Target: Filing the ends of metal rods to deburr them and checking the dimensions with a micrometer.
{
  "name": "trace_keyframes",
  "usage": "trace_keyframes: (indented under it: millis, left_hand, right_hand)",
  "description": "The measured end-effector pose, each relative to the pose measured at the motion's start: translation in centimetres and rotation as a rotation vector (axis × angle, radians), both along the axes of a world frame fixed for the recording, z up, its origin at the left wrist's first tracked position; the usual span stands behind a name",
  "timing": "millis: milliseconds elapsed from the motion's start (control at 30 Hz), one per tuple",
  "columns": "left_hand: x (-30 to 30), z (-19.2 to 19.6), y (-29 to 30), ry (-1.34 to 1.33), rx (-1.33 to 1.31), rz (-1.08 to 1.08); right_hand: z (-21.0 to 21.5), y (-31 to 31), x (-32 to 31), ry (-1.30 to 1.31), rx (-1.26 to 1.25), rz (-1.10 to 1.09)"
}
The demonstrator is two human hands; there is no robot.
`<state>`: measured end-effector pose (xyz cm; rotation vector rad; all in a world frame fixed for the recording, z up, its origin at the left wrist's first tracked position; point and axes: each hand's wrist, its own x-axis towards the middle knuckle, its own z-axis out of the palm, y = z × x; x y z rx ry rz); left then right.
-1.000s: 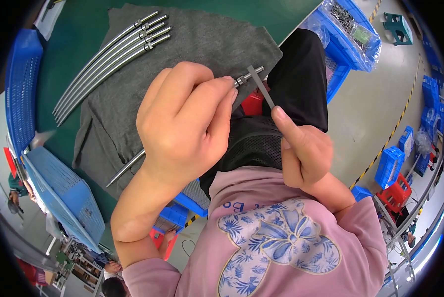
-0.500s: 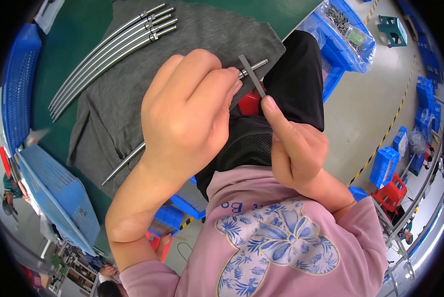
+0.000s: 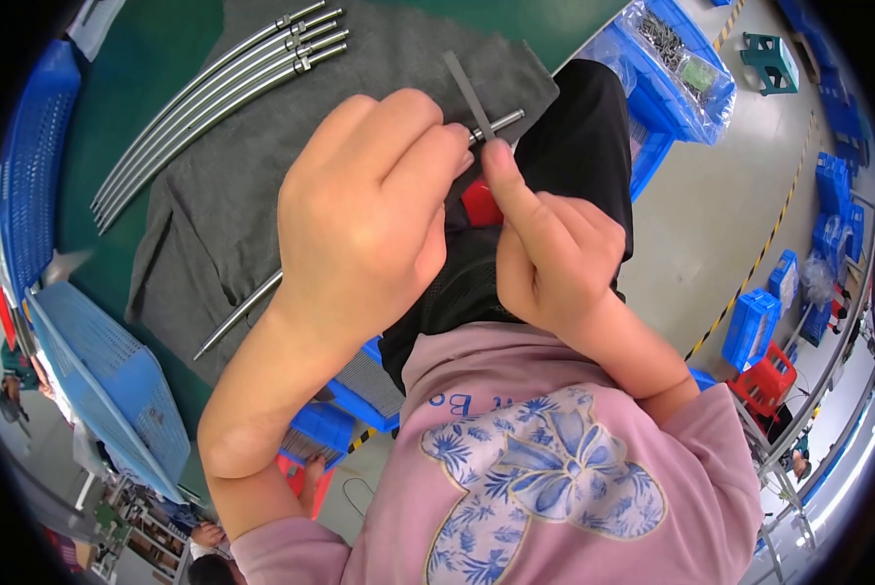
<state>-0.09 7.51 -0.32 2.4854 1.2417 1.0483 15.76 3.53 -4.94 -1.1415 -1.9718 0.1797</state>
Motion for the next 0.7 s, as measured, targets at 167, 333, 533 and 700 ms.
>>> trace_keyframes:
  millis: [167, 333, 533, 700]
  left_hand:
    - [0.1, -0.2, 0.0, -0.002, 0.004, -0.002]
    - [0.0, 0.0, -0.1, -0.006, -0.007, 0.01]
    - [0.0, 0.1, 0.2, 0.031, 0.002, 0.004]
    - [0.0, 0.1, 0.3, 0.021, -0.006, -0.003]
  right_hand:
    - [-1.2, -0.8, 0.3, 0.038, 0.068, -0.034]
    - [-1.7, -0.8, 0.1, 0.058, 0.078, -0.02]
    - [-1.9, 0.5, -0.6, 0.115, 0.138, -0.013]
    - [-1.6, 0.2, -0.2, 0.087, 0.111, 0.004]
